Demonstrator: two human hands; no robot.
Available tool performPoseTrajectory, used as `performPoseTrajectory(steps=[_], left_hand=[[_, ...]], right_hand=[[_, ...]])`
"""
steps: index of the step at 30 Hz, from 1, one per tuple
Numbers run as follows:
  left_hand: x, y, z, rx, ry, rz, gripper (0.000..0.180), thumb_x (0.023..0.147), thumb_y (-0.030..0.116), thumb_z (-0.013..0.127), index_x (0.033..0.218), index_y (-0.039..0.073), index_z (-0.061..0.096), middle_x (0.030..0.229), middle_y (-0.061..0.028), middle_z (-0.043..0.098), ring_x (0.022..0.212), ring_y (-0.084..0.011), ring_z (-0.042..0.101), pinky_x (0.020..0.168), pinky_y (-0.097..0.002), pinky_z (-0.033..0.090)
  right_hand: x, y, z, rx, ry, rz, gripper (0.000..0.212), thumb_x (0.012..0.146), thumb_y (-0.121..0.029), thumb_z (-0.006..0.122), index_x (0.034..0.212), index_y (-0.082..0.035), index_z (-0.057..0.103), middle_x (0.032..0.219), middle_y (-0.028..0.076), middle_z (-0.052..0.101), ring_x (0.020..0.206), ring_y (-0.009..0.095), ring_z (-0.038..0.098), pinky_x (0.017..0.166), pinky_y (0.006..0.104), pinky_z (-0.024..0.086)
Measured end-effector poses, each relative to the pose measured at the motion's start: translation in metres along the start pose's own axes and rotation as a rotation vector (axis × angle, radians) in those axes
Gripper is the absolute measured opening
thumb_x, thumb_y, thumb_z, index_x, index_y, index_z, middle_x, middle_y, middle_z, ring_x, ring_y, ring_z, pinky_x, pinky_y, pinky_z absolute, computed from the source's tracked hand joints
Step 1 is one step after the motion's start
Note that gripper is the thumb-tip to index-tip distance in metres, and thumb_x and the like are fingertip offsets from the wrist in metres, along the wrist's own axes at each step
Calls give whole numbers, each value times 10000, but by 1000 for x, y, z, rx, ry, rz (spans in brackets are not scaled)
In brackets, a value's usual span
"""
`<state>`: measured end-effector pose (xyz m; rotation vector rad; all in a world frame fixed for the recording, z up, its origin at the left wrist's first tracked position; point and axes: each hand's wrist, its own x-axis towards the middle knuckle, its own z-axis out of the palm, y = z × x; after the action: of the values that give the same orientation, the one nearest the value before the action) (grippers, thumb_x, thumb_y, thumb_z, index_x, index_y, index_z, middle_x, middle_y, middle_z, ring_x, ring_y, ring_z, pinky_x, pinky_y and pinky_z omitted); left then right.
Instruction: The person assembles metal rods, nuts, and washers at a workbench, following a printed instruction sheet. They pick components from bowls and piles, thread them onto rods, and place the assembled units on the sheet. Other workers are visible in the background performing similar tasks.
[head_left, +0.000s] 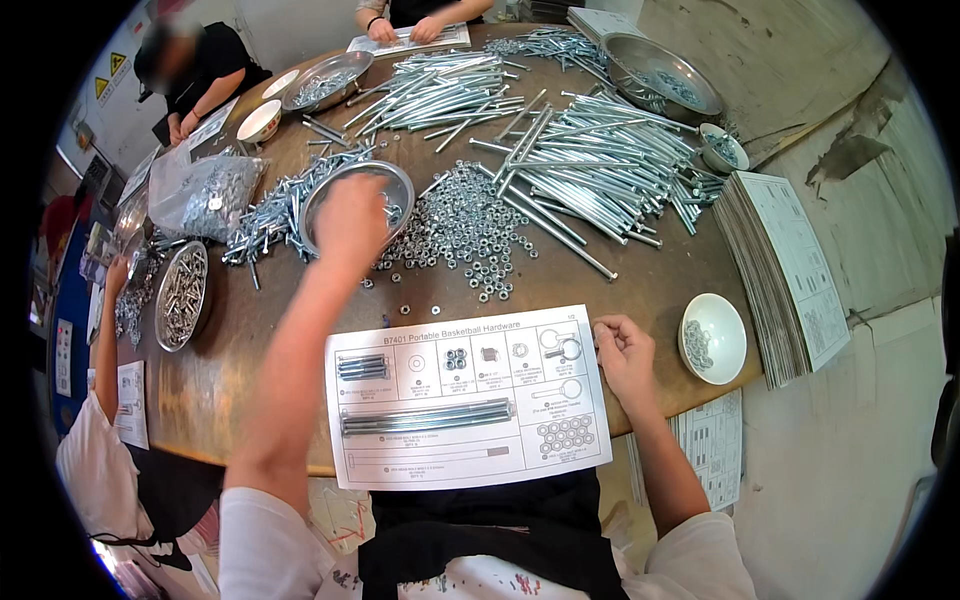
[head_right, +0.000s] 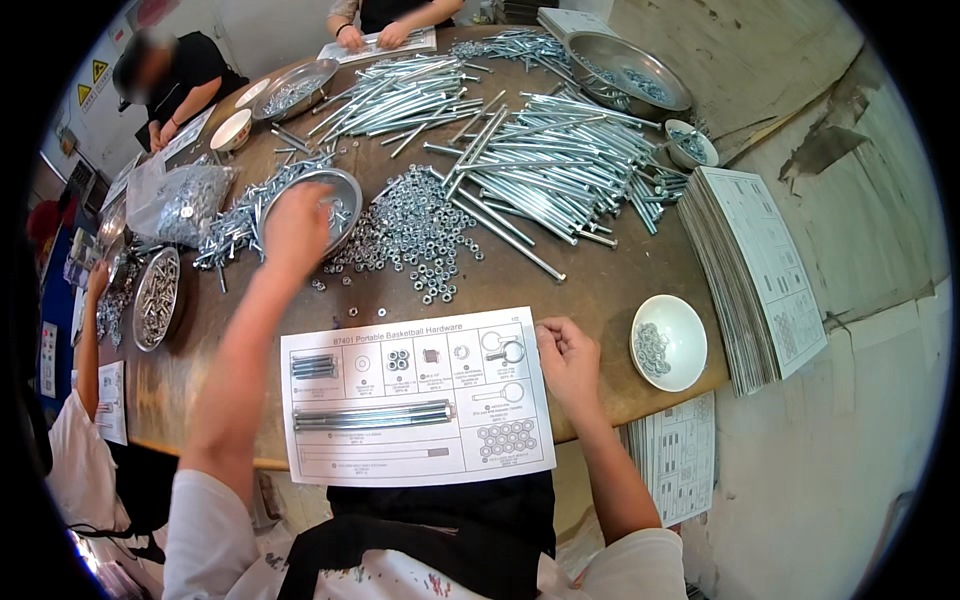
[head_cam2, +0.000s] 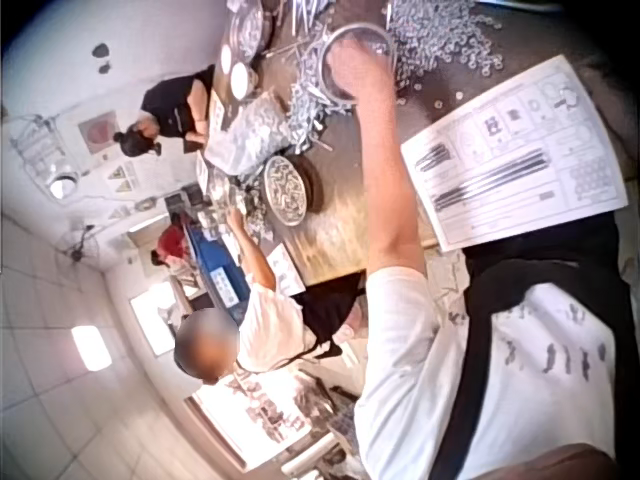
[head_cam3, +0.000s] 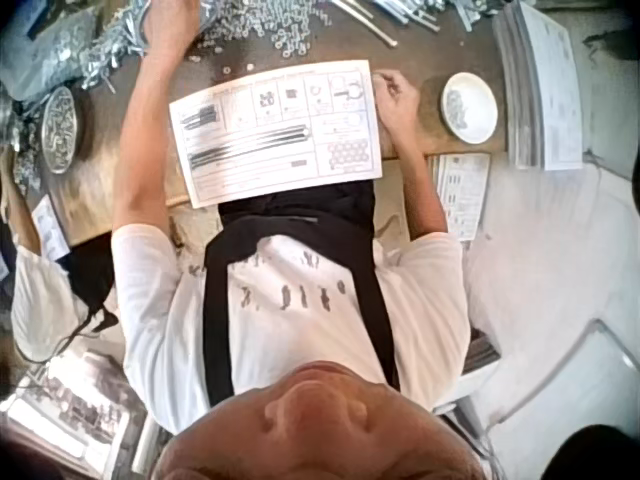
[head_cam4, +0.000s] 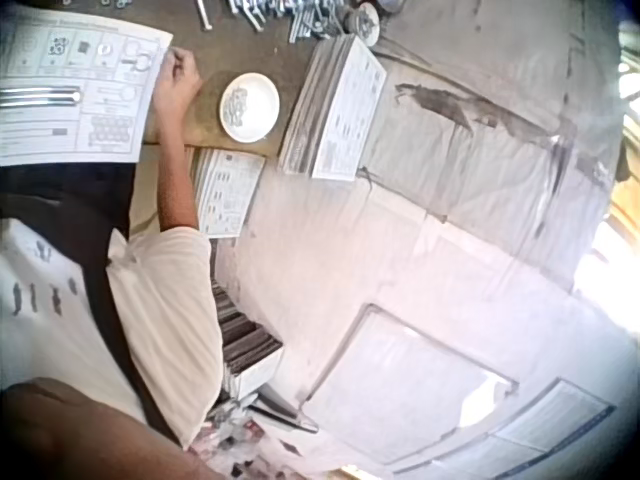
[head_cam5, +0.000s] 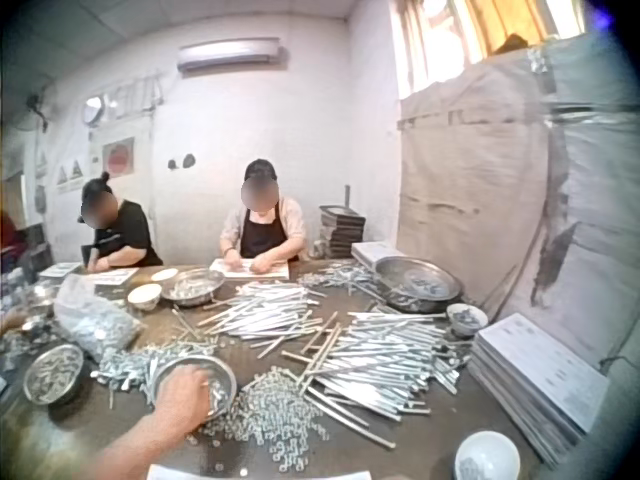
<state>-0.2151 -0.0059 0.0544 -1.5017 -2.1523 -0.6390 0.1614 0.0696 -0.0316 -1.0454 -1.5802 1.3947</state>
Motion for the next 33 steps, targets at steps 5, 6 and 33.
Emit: performPoseTrajectory(steps=[5,6,33], left_hand=[[12,-83,22,95,-903,-207,257,723,293,785,878,90,754,944,-147,722,912,-313,690,817,-414,542],[15,-76,24,93,-845,-267,263,667,312,822,822,106,771,926,-147,731,906,-296,698,831,-393,542],[-21,115,-20,-1331,-1106,-351,227,912,248,711,850,30,717,761,-6,663,689,-67,590,592,-223,476]], right_hand=[[-6,-3,-1,-178,47,-103,70,903,-11,625,897,47,663,684,-22,618,598,10,534,522,187,424],[-5,-7,1,-220,64,-124,72,902,-11,624,888,49,663,676,-23,614,598,10,536,522,186,422],[25,-107,34,-296,-333,-440,115,833,-72,711,903,19,703,755,84,677,652,144,649,586,267,509]])
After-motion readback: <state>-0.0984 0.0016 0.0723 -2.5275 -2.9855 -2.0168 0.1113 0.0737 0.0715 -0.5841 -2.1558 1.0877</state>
